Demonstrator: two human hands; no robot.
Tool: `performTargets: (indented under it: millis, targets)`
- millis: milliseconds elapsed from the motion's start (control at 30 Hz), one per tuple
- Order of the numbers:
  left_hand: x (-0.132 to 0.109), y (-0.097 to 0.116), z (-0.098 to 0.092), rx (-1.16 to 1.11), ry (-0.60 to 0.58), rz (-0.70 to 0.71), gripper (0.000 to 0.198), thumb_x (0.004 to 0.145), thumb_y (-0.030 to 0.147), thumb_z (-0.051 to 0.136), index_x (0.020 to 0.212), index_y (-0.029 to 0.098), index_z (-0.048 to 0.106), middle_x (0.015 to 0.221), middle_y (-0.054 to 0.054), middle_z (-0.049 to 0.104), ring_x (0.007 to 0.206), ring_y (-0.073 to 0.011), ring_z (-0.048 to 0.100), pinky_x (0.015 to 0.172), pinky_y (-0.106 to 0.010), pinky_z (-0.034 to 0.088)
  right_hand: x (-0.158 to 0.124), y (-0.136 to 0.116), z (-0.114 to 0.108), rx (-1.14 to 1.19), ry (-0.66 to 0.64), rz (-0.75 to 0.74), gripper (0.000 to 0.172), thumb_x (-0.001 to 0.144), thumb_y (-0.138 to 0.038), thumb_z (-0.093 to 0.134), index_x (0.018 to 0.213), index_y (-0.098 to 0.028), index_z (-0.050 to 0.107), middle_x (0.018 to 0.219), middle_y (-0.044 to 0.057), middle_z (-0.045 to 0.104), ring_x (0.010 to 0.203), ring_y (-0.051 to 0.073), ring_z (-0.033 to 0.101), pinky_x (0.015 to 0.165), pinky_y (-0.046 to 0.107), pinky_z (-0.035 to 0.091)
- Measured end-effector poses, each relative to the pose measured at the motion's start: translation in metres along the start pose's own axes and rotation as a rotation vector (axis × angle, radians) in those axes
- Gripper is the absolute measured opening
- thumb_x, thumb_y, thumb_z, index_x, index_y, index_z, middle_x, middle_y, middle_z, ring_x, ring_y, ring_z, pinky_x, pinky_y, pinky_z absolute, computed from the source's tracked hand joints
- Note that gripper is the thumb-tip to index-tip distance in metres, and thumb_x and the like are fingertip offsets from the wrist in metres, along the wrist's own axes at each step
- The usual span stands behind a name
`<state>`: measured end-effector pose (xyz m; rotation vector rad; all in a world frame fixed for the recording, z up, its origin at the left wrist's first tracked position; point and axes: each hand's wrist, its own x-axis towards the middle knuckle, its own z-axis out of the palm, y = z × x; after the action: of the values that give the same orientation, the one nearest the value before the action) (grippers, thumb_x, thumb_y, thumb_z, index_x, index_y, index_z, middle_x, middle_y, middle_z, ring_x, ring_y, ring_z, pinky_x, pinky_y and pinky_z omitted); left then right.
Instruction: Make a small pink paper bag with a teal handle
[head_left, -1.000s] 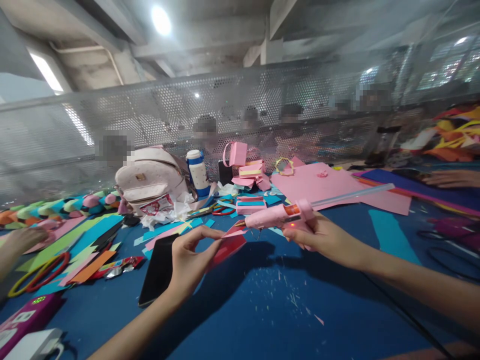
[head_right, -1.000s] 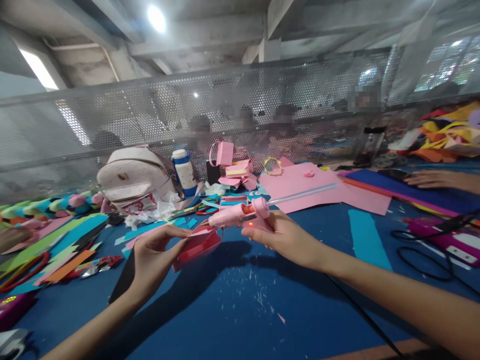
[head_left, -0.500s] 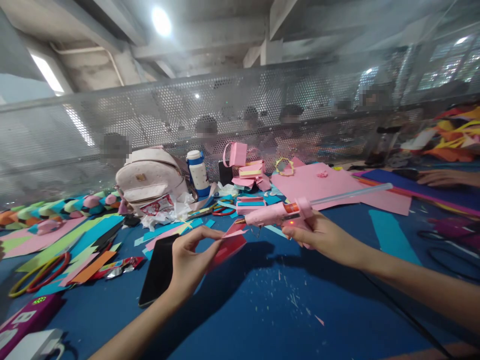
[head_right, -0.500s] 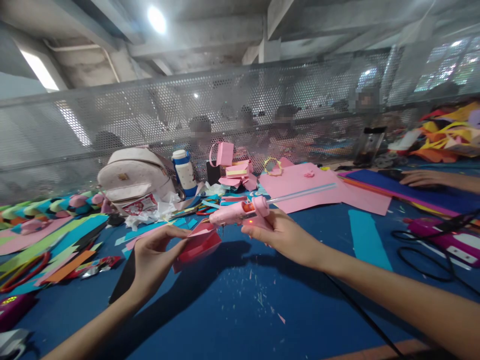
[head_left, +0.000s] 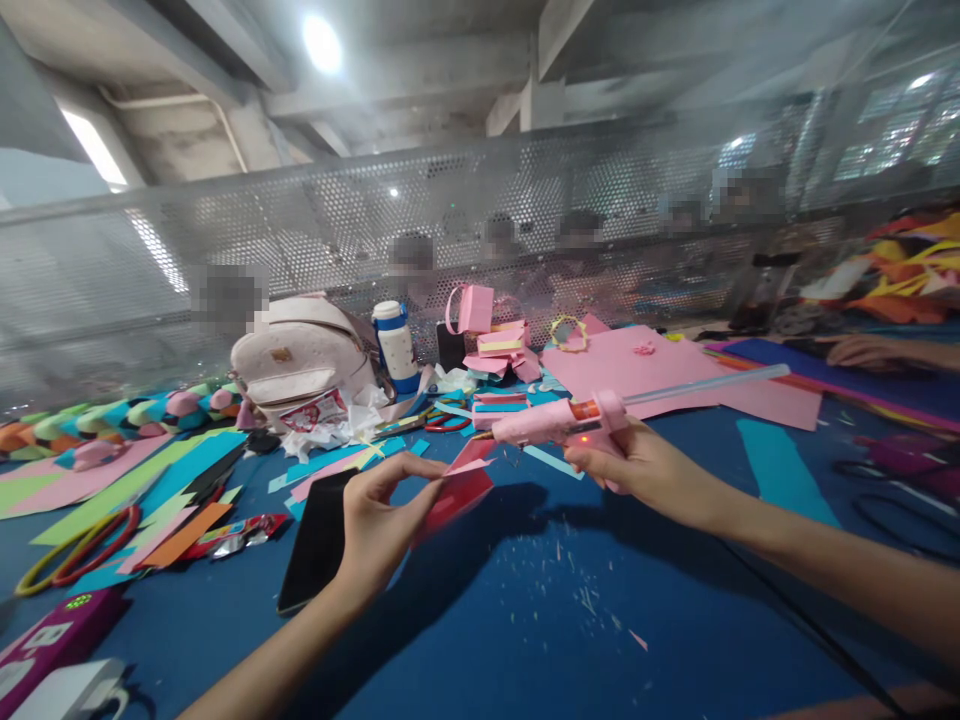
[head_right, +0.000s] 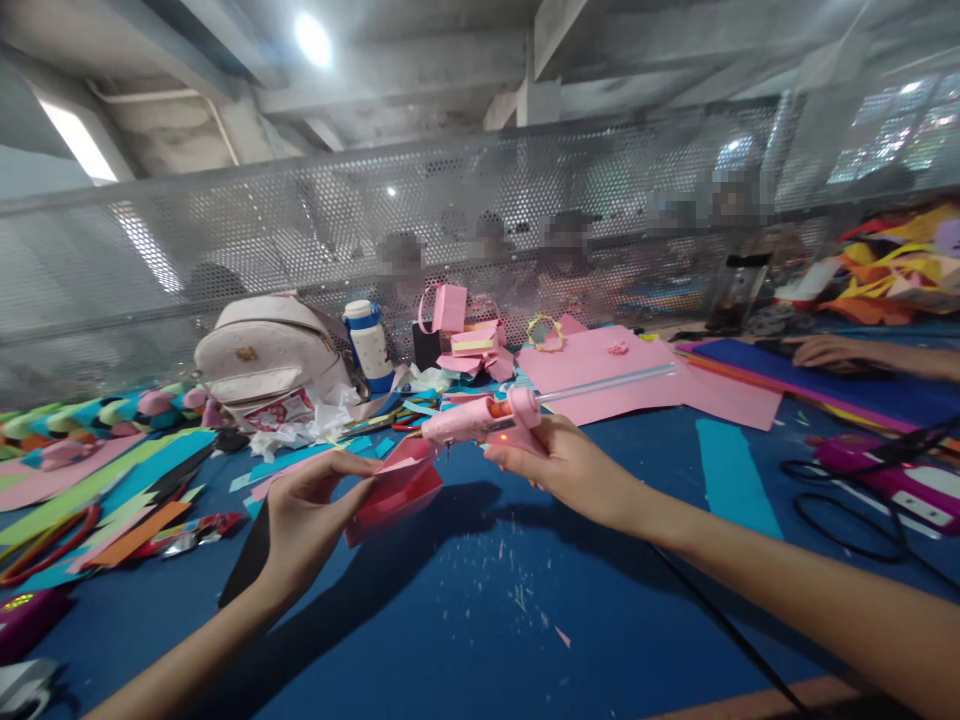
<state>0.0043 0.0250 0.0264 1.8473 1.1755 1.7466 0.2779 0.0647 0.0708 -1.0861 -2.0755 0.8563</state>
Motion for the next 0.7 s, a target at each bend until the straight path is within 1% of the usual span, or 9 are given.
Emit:
performTargets:
  millis: [100, 167, 267, 333, 433, 500, 600, 700]
  targets:
    - [0.001, 0.000, 0.000, -0.008, 0.020, -0.020, 0.006, 0.075, 0.015, 0.071, 0.072, 0.020, 0.072, 0.073, 0.000, 0.074, 0.072, -0.0144, 0.070, 0.070, -0.023, 0.055, 0.003, 0.003, -0.005, -0.034, 0.028, 0.017, 0.042, 0.084, -0.059, 0.053, 0.074, -0.018, 0.061, 0.054, -0.003, 0.046, 0.050, 0.012, 0.045, 0.048, 0.026, 0.037]
    - [0.002, 0.001, -0.001, -0.004, 0.041, -0.051, 0.004, 0.073, 0.016, 0.072, 0.071, 0.020, 0.071, 0.073, -0.001, 0.074, 0.071, -0.0149, 0.070, 0.069, -0.023, 0.055, 0.008, 0.008, -0.013, -0.073, 0.084, 0.030, 0.043, 0.082, -0.059, 0.054, 0.075, -0.019, 0.063, 0.055, -0.002, 0.048, 0.051, 0.013, 0.047, 0.049, 0.027, 0.038]
    - [0.003, 0.001, -0.001, -0.006, 0.067, -0.104, 0.003, 0.073, 0.019, 0.073, 0.071, 0.019, 0.071, 0.072, -0.002, 0.073, 0.071, -0.0158, 0.069, 0.069, -0.024, 0.056, 0.018, 0.023, -0.031, -0.146, 0.178, 0.064, 0.045, 0.081, -0.063, 0.055, 0.068, -0.019, 0.059, 0.053, -0.002, 0.046, 0.050, 0.013, 0.046, 0.048, 0.027, 0.038]
    - [0.004, 0.000, -0.001, -0.013, 0.076, -0.130, 0.004, 0.073, 0.021, 0.073, 0.070, 0.018, 0.071, 0.072, -0.002, 0.073, 0.071, -0.0158, 0.069, 0.069, -0.024, 0.055, 0.025, 0.037, -0.044, -0.206, 0.200, 0.098, 0.047, 0.079, -0.063, 0.057, 0.063, -0.020, 0.054, 0.050, -0.003, 0.043, 0.048, 0.012, 0.044, 0.047, 0.026, 0.036]
    - [0.005, -0.002, -0.001, -0.017, 0.090, -0.147, 0.004, 0.072, 0.021, 0.073, 0.071, 0.018, 0.071, 0.073, -0.002, 0.073, 0.071, -0.0155, 0.068, 0.070, -0.025, 0.055, 0.031, 0.064, -0.058, -0.246, 0.178, 0.169, 0.050, 0.077, -0.066, 0.059, 0.062, -0.018, 0.052, 0.049, -0.003, 0.044, 0.045, 0.012, 0.045, 0.046, 0.026, 0.036]
    - [0.005, -0.004, -0.001, -0.018, 0.097, -0.147, 0.004, 0.072, 0.021, 0.073, 0.073, 0.018, 0.071, 0.073, -0.002, 0.072, 0.072, -0.0158, 0.068, 0.071, -0.025, 0.055, 0.030, 0.081, -0.061, -0.214, 0.137, 0.230, 0.054, 0.077, -0.069, 0.057, 0.062, -0.017, 0.052, 0.050, -0.002, 0.046, 0.044, 0.011, 0.046, 0.046, 0.026, 0.036]
    - [0.005, -0.005, -0.001, -0.020, 0.092, -0.146, 0.006, 0.073, 0.023, 0.074, 0.073, 0.017, 0.071, 0.074, -0.003, 0.072, 0.072, -0.0156, 0.067, 0.070, -0.025, 0.054, 0.023, 0.101, -0.059, -0.165, 0.082, 0.293, 0.055, 0.075, -0.068, 0.059, 0.063, -0.015, 0.054, 0.052, 0.000, 0.051, 0.044, 0.011, 0.047, 0.044, 0.025, 0.036]
    - [0.005, -0.006, -0.001, -0.028, 0.093, -0.142, 0.006, 0.074, 0.023, 0.073, 0.074, 0.018, 0.070, 0.074, -0.002, 0.071, 0.072, -0.0148, 0.066, 0.070, -0.024, 0.054, 0.012, 0.108, -0.052, -0.164, 0.026, 0.303, 0.052, 0.077, -0.064, 0.060, 0.069, -0.013, 0.059, 0.056, 0.004, 0.058, 0.045, 0.013, 0.051, 0.045, 0.025, 0.038]
